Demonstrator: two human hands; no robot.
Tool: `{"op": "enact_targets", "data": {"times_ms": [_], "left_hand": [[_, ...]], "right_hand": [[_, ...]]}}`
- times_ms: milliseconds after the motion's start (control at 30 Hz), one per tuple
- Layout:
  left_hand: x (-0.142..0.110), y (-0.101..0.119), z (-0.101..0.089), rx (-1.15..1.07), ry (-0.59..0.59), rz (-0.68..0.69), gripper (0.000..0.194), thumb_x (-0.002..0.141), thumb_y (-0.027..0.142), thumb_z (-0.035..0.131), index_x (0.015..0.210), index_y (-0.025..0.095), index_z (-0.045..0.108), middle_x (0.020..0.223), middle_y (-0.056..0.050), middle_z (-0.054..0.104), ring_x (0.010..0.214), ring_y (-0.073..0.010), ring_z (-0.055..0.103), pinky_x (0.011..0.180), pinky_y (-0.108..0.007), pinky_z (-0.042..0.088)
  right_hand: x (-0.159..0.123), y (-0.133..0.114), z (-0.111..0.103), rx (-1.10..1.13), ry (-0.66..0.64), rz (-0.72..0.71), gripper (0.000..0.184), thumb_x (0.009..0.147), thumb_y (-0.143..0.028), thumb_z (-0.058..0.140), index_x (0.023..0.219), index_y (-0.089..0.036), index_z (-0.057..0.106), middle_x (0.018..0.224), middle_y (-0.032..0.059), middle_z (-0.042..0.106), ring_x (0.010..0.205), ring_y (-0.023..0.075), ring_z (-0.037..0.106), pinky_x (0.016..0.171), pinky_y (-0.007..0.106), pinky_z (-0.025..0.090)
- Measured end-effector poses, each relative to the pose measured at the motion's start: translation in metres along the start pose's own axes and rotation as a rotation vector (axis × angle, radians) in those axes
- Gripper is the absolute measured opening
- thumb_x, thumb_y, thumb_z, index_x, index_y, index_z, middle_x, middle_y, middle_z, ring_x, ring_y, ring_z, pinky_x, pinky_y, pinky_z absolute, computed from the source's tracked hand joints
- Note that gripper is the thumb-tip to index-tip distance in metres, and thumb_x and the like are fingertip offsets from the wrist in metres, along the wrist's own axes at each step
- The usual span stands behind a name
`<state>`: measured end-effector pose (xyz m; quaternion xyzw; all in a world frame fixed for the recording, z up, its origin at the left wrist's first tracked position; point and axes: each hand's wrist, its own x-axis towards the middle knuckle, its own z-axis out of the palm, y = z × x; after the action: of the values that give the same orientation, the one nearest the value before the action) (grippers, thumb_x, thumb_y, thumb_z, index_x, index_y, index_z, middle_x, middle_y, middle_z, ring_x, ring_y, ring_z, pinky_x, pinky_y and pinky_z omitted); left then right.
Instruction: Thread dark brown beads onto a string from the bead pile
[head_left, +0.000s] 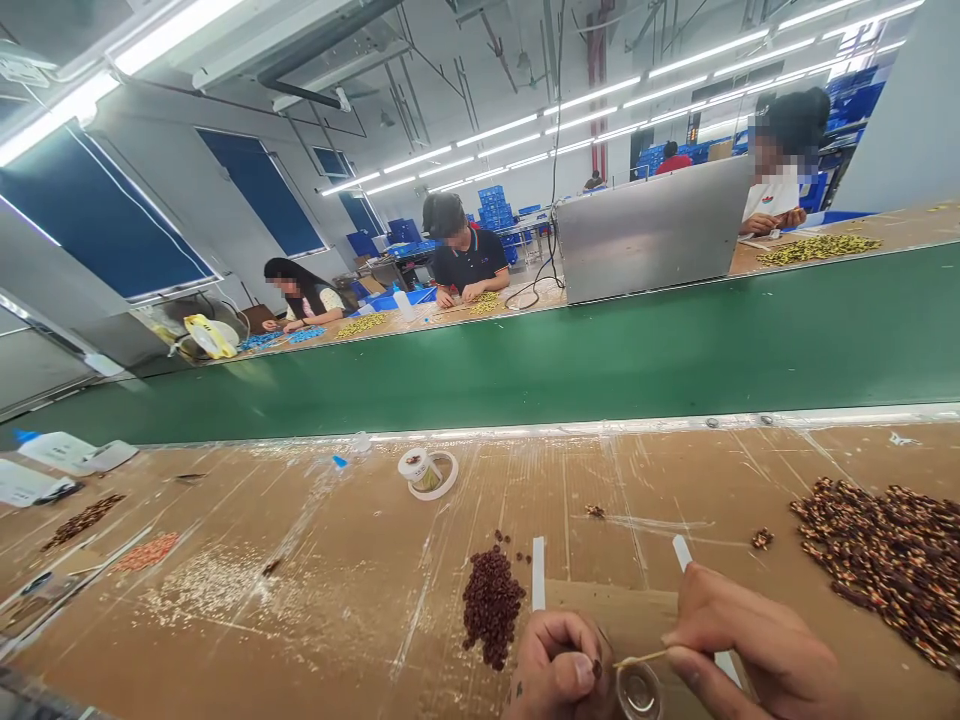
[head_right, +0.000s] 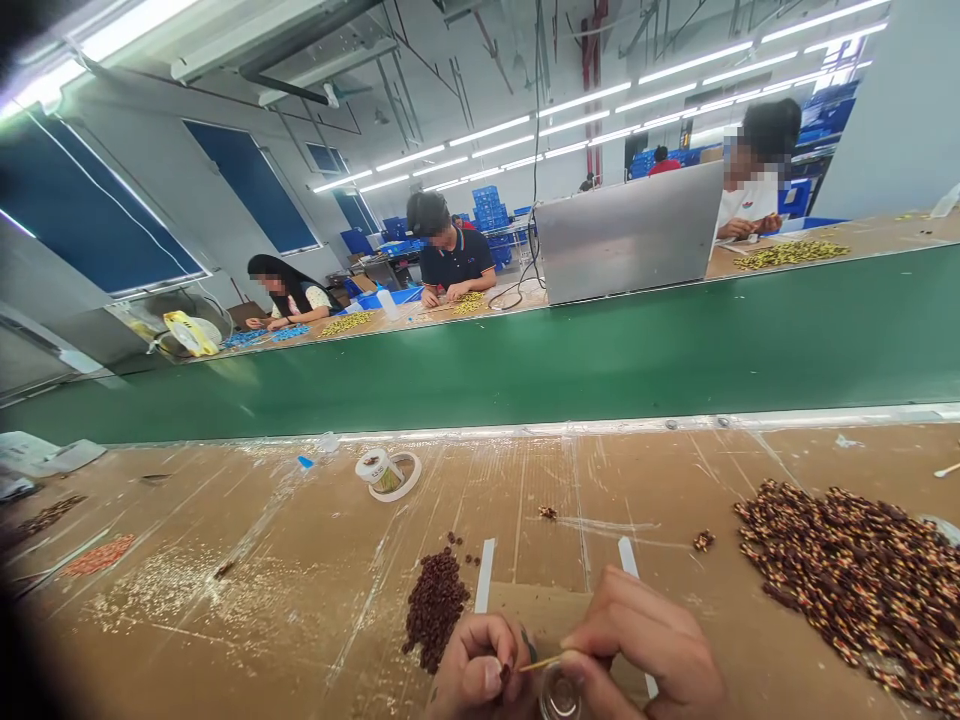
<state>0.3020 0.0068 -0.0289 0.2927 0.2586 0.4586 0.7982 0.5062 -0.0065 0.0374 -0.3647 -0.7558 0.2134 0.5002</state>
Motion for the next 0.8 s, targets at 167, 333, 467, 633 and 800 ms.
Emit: {"op": "enact_targets", "data": {"times_ms": [167, 333, 467, 633, 800], "left_hand": [[-0.005, 0.007, -0.006, -0.111, -0.082, -0.022, 0.027, 0.066, 0.034, 0.09, 0.069, 0.015, 0.071, 0.058, 0.002, 0.058, 0.043, -0.0027, 0.038, 0.042, -0.018, 0.024], [-0.003, 0.007, -0.021, -0.223, -0.16, 0.007, 0.02, 0.072, 0.03, 0.086, 0.072, 0.016, 0.073, 0.058, 0.002, 0.057, 0.045, -0.0039, 0.035, 0.044, -0.018, 0.029], [0.002, 0.004, -0.029, -0.24, -0.218, 0.028, 0.019, 0.072, 0.03, 0.086, 0.071, 0.016, 0.073, 0.057, 0.003, 0.055, 0.045, -0.0048, 0.034, 0.044, -0.019, 0.031], [0.011, 0.002, -0.044, -0.205, -0.246, 0.051, 0.029, 0.067, 0.035, 0.089, 0.066, 0.016, 0.067, 0.053, 0.006, 0.048, 0.044, -0.005, 0.034, 0.048, -0.021, 0.033], [0.019, -0.002, -0.055, -0.194, -0.369, 0.132, 0.031, 0.07, 0.04, 0.086, 0.068, 0.018, 0.064, 0.054, 0.007, 0.047, 0.042, -0.0043, 0.031, 0.048, -0.021, 0.035]], "right_hand": [[-0.007, 0.007, 0.0, -0.21, -0.288, 0.068, 0.035, 0.103, -0.035, 0.052, 0.072, -0.022, 0.062, 0.065, -0.0014, 0.063, 0.059, 0.0135, 0.062, 0.053, 0.021, 0.048], [0.009, 0.034, 0.002, -0.358, -0.384, 0.387, 0.027, 0.097, -0.032, 0.051, 0.115, -0.022, 0.069, 0.095, 0.0062, 0.072, 0.089, 0.0244, 0.069, 0.079, 0.038, 0.055], [0.05, 0.058, 0.012, -0.419, -0.388, 0.385, 0.024, 0.092, -0.016, 0.059, 0.112, -0.019, 0.071, 0.09, 0.004, 0.07, 0.084, 0.0221, 0.067, 0.078, 0.035, 0.053], [0.074, 0.072, 0.038, -0.532, -0.374, 0.327, 0.026, 0.088, -0.002, 0.064, 0.111, -0.015, 0.069, 0.101, 0.0044, 0.071, 0.096, 0.0222, 0.067, 0.087, 0.04, 0.053], [0.067, 0.072, 0.045, -0.549, -0.31, 0.266, 0.019, 0.085, 0.003, 0.059, 0.087, -0.014, 0.069, 0.085, 0.0016, 0.07, 0.084, 0.0201, 0.067, 0.078, 0.036, 0.054]]}}
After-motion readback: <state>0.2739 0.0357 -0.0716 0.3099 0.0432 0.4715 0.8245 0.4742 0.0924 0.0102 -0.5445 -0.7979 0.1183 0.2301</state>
